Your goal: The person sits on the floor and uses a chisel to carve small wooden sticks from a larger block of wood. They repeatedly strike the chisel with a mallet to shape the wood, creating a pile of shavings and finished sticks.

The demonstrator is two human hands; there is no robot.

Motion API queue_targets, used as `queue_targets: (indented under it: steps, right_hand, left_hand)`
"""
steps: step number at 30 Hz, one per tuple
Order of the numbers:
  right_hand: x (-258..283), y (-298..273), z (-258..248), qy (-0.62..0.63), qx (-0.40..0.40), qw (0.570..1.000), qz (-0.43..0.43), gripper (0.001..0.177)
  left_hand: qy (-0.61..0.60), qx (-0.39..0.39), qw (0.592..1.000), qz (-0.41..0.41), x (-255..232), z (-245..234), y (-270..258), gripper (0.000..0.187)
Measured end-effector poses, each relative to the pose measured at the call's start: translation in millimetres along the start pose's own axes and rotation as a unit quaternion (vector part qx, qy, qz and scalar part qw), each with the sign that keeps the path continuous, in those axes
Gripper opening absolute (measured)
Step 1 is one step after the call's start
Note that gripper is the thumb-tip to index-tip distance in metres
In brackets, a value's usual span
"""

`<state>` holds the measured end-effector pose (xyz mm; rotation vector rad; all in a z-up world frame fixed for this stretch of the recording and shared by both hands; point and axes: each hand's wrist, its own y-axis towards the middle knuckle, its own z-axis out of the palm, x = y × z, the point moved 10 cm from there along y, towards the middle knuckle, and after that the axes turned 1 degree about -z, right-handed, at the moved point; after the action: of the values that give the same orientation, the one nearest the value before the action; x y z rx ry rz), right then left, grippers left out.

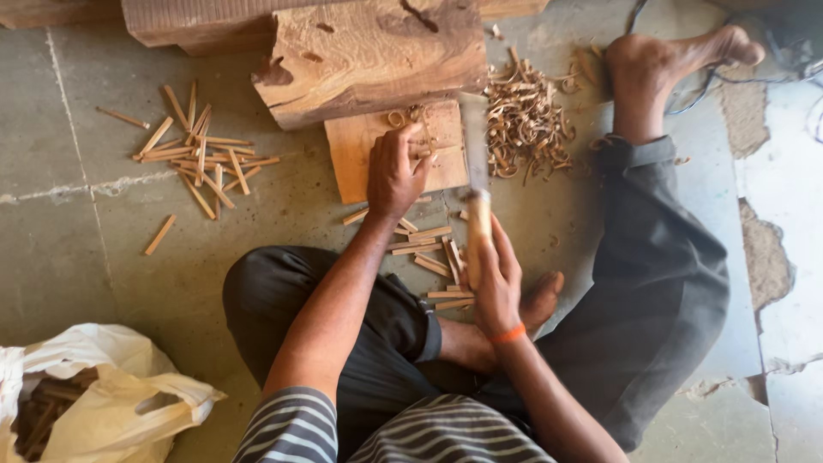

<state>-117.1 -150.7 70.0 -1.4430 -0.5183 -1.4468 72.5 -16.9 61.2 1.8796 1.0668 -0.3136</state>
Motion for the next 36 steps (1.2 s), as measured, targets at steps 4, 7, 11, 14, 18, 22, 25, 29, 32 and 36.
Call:
queue_targets:
  steps: [4, 7, 11, 14, 18, 22, 25, 29, 32, 36]
  right_hand:
    - [2.8, -40.5, -35.4, -0.069, 0.024, 0.997, -0.022, 0.055]
    - [-27.3, -47.4, -52.0, -0.132, 0.025, 0.991, 0.027, 0.056]
    - [-53.7, -44.7, -62.4, -0.143, 0.023, 0.987, 0.068, 0.056]
    - [-62.3, -42.4, -62.1, -0.12, 0.023, 0.989, 0.079, 0.056]
    - [-62.5, -42.2, -61.8, -0.104, 0.039, 0.991, 0.069, 0.056]
    - [-68.9, -40.9, -58.6, -0.075, 0.043, 0.992, 0.09, 0.055]
    - [-71.5, -40.9, -58.0, -0.073, 0.038, 0.991, 0.109, 0.054]
    - [-70.0, -42.2, -58.6, -0.059, 0.033, 0.992, 0.106, 0.053]
    - [-68.6, -40.0, -53.5, -0.049, 0.052, 0.994, 0.086, 0.055]
    - [-75.3, -44.0, -52.2, -0.044, 0.041, 0.993, 0.101, 0.054]
  left_hand:
    - [-0.008, -0.005, 1.0, -0.019, 2.8, 1.7, -6.5, 0.063]
    - [-0.025, -0.036, 0.999, -0.009, 7.0, -6.3, -3.8, 0.038]
    - [-0.226, -0.035, 0.941, -0.25, 52.8, 2.4, -10.0, 0.018]
    - [-0.362, -0.111, 0.899, -0.221, 53.7, -20.9, -3.9, 0.023]
    - [-0.425, -0.159, 0.847, -0.277, 69.0, -46.2, -8.2, 0.025]
    - [-0.416, -0.175, 0.835, -0.316, 77.1, -73.5, -21.2, 0.028]
    - [-0.329, -0.189, 0.875, -0.3, 75.2, -108.8, -20.8, 0.025]
    - [-0.392, -0.294, 0.774, -0.4, 116.2, -159.0, -42.6, 0.017]
    - [-0.439, -0.349, 0.671, -0.485, 147.9, -160.6, -78.9, 0.01]
    - [-0.221, -0.033, 0.907, -0.356, 127.4, -82.8, -48.9, 0.016]
